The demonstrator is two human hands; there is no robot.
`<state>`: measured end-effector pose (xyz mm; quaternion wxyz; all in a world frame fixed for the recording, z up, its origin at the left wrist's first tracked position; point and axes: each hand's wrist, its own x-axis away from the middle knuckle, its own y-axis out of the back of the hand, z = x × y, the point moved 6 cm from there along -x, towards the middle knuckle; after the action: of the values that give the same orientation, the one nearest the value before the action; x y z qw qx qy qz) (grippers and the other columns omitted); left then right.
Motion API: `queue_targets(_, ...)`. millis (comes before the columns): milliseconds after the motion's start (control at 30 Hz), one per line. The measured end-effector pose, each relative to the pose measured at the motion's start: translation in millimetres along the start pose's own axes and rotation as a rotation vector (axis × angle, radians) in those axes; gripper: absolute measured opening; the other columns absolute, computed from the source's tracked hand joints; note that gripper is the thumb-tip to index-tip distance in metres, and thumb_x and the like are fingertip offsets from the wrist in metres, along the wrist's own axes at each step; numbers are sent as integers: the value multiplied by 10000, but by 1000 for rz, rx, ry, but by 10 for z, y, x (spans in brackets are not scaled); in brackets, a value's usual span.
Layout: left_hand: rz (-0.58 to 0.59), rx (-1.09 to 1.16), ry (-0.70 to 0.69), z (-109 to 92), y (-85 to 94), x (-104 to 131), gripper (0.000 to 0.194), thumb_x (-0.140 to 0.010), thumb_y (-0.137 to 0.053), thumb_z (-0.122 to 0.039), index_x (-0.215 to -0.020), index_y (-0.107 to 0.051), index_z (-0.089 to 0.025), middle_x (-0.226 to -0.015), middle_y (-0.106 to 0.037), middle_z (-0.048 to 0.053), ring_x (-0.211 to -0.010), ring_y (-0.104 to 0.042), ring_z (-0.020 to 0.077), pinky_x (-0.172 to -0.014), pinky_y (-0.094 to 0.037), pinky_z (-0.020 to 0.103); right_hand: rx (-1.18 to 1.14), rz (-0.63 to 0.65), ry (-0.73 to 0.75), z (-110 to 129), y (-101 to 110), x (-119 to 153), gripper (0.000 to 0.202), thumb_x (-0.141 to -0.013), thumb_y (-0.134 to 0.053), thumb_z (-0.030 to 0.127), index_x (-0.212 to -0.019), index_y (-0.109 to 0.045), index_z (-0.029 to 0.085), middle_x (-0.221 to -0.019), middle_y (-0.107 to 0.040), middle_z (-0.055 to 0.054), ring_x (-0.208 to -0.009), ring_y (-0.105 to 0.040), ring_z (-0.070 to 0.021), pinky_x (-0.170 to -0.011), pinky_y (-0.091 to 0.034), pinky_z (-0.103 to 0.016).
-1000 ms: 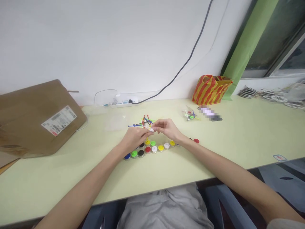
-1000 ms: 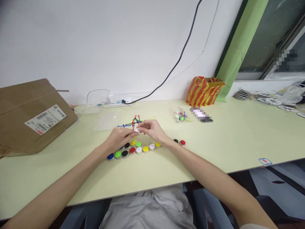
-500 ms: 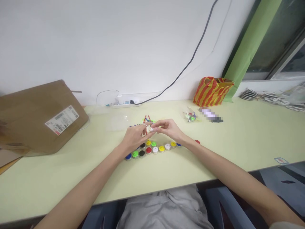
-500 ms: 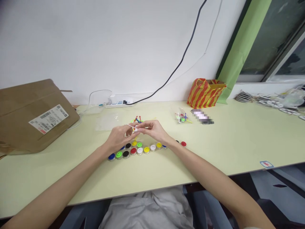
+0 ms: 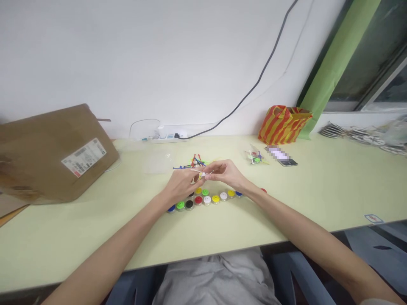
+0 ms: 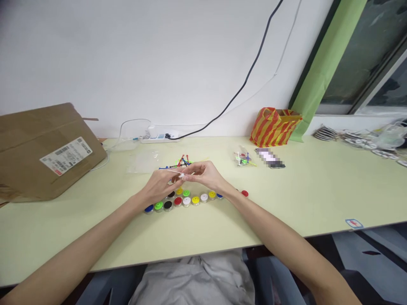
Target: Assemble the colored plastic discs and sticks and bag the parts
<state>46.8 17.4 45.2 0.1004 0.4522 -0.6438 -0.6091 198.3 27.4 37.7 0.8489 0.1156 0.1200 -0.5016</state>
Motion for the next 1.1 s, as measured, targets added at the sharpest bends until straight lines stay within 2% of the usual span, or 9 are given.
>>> queue_targets(233,-16,25,-83,29,-27,1,396,-1010,-446,-417,-764,-652,-186,-677,-653,14,-603,-562,140,-611,-344,257,-19,2,-15,-41,-20,12,379,-702,-865,459,-941,-785,175,-929,-774,-73,-868,-712,-209,-848,-550,-363)
queue_targets(300,-45,13,-89,75,-28,-2,389,-1014,-448,-409,-790,-680,-191,-713,-688,26,-624,-588,144,-619,-362,257,0,-35,7,-40,-7,10,381,-712,-855,472,-944,-786,177,-936,-771,-74,-848,-701,-197,-813,-545,-346)
queue_targets(367,-88,0,-94,101,-10,-1,369,-1014,-461,-398,-820,-706,-201,-739,-711,31,-635,-606,143,-624,-376,255,22,-86,29,-22,7,11,373,-735,-834,488,-935,-788,178,-862,-759,-59,-765,-673,-172,-751,-536,-327)
queue_targets(467,-136,5,-102,78,35,4,363,-1014,-476,-405,-831,-722,-212,-731,-714,25,-632,-610,136,-619,-384,251,25,-159,38,14,25,14,354,-737,-829,492,-898,-786,179,-712,-710,-24,-634,-600,-138,-675,-511,-311)
queue_targets(533,-153,36,-90,48,62,6,363,-1010,-487,-425,-830,-718,-210,-721,-705,17,-620,-598,127,-611,-387,246,-2,-191,35,28,39,13,355,-708,-853,475,-895,-781,182,-713,-707,-20,-620,-588,-132,-664,-507,-309)
queue_targets(700,-159,131,-41,26,77,3,292,-953,-583,-474,-935,-698,-206,-677,-643,-20,-586,-542,106,-610,-412,232,-23,-246,45,7,85,10,374,-679,-876,434,-943,-772,191,-783,-729,-32,-698,-625,-149,-688,-513,-307)
queue_targets(833,-163,175,1,42,68,2,281,-943,-582,-449,-858,-653,-191,-677,-626,-22,-599,-552,106,-609,-425,232,-3,-247,45,-5,67,16,355,-679,-877,427,-921,-766,191,-824,-742,-42,-762,-660,-170,-732,-526,-319)
queue_targets(967,-194,140,24,52,86,5,222,-942,-559,-369,-814,-596,-192,-697,-631,-26,-603,-563,101,-614,-428,230,33,-241,65,18,70,16,349,-729,-843,433,-966,-759,191,-917,-754,-60,-861,-683,-190,-788,-533,-327)
queue_targets(1100,-184,68,-3,76,82,2,213,-958,-546,-388,-879,-606,-199,-728,-638,-18,-629,-578,111,-618,-432,230,115,-193,76,3,92,-3,335,-808,-779,436,-1037,-752,194,-1008,-761,-72,-938,-693,-201,-819,-527,-326)
